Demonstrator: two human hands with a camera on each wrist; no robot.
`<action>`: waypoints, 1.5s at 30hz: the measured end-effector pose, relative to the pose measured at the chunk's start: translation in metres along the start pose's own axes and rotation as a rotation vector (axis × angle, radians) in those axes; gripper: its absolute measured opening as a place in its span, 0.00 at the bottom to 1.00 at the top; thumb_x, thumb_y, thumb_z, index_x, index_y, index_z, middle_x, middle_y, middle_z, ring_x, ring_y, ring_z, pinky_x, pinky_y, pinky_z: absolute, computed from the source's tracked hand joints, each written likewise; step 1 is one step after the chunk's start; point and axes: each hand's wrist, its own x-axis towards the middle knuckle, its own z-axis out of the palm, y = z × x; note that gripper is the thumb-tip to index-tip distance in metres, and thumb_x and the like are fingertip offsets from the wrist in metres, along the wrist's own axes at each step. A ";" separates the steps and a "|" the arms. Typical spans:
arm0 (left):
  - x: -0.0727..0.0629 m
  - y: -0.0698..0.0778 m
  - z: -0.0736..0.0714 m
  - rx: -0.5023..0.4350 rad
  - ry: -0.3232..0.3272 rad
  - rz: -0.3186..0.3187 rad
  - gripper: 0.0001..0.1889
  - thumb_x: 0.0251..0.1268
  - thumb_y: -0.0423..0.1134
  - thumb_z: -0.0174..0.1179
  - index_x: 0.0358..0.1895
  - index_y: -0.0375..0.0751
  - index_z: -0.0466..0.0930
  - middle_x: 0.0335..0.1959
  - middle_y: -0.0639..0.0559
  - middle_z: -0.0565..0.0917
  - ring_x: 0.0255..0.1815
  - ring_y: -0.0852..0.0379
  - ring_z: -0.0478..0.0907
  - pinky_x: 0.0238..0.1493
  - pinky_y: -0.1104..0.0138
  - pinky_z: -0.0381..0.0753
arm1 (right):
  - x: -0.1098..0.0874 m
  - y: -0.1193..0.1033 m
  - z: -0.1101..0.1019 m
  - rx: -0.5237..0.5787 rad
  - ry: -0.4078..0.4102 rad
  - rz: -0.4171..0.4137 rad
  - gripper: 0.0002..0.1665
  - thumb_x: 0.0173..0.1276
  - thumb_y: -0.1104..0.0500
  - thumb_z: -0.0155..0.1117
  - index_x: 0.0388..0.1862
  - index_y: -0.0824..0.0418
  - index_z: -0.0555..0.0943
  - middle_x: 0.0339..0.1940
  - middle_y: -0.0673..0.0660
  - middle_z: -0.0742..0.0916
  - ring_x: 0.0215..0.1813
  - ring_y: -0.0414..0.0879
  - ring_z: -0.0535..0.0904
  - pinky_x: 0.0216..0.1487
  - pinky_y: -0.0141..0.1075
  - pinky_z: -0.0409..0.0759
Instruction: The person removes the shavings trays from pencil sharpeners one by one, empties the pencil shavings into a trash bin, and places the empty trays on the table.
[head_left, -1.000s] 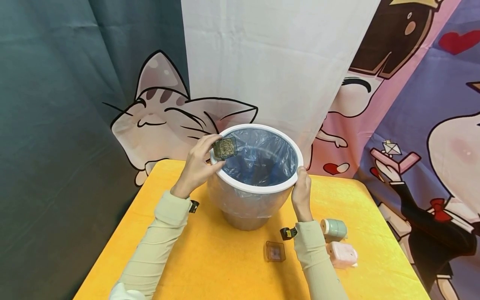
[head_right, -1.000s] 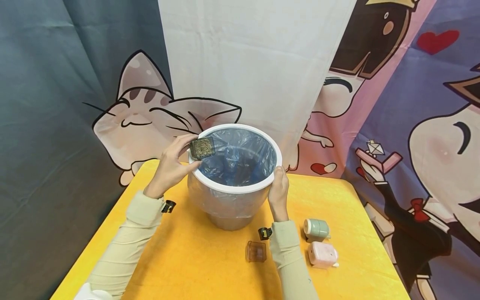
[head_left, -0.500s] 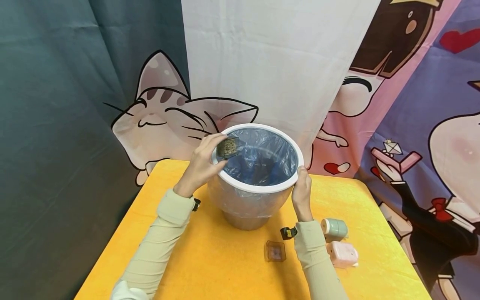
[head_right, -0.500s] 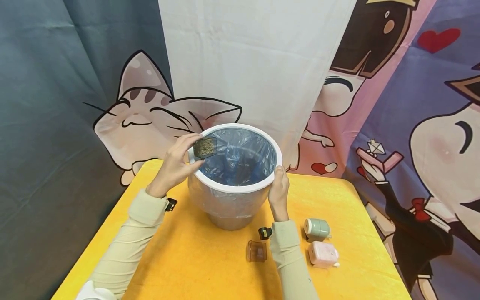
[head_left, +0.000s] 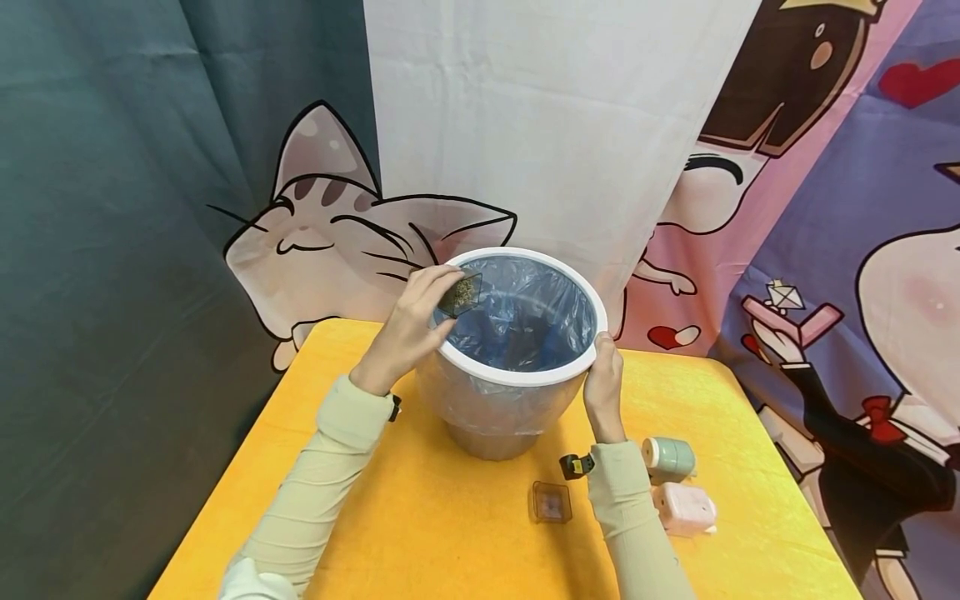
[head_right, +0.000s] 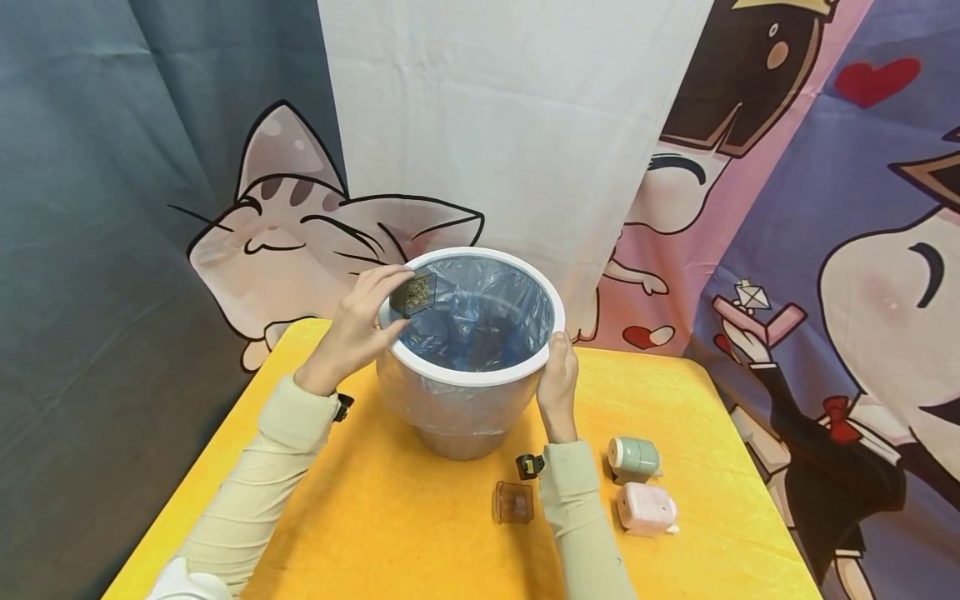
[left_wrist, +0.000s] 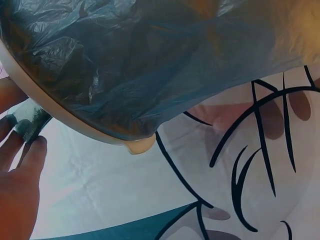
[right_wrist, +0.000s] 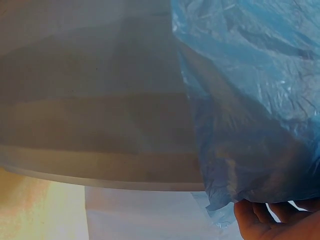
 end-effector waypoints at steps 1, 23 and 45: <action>0.000 0.000 0.000 0.009 -0.001 0.015 0.32 0.40 0.19 0.65 0.56 0.29 0.71 0.56 0.38 0.71 0.58 0.45 0.64 0.61 0.61 0.69 | 0.000 0.000 0.000 0.000 0.003 -0.002 0.31 0.73 0.45 0.33 0.48 0.67 0.77 0.45 0.60 0.79 0.45 0.44 0.69 0.54 0.35 0.67; 0.005 0.007 -0.001 0.222 -0.040 0.157 0.29 0.43 0.15 0.56 0.55 0.30 0.72 0.55 0.40 0.72 0.59 0.44 0.65 0.64 0.62 0.66 | 0.002 0.004 0.002 0.015 0.016 -0.042 0.30 0.73 0.45 0.33 0.40 0.65 0.77 0.36 0.56 0.77 0.40 0.44 0.69 0.45 0.33 0.67; 0.004 0.014 -0.002 0.481 -0.120 0.268 0.16 0.63 0.23 0.50 0.55 0.31 0.73 0.55 0.41 0.72 0.60 0.45 0.64 0.47 0.60 0.81 | 0.002 0.004 0.002 0.023 0.016 -0.043 0.30 0.73 0.46 0.33 0.42 0.68 0.77 0.36 0.58 0.77 0.40 0.45 0.69 0.45 0.32 0.67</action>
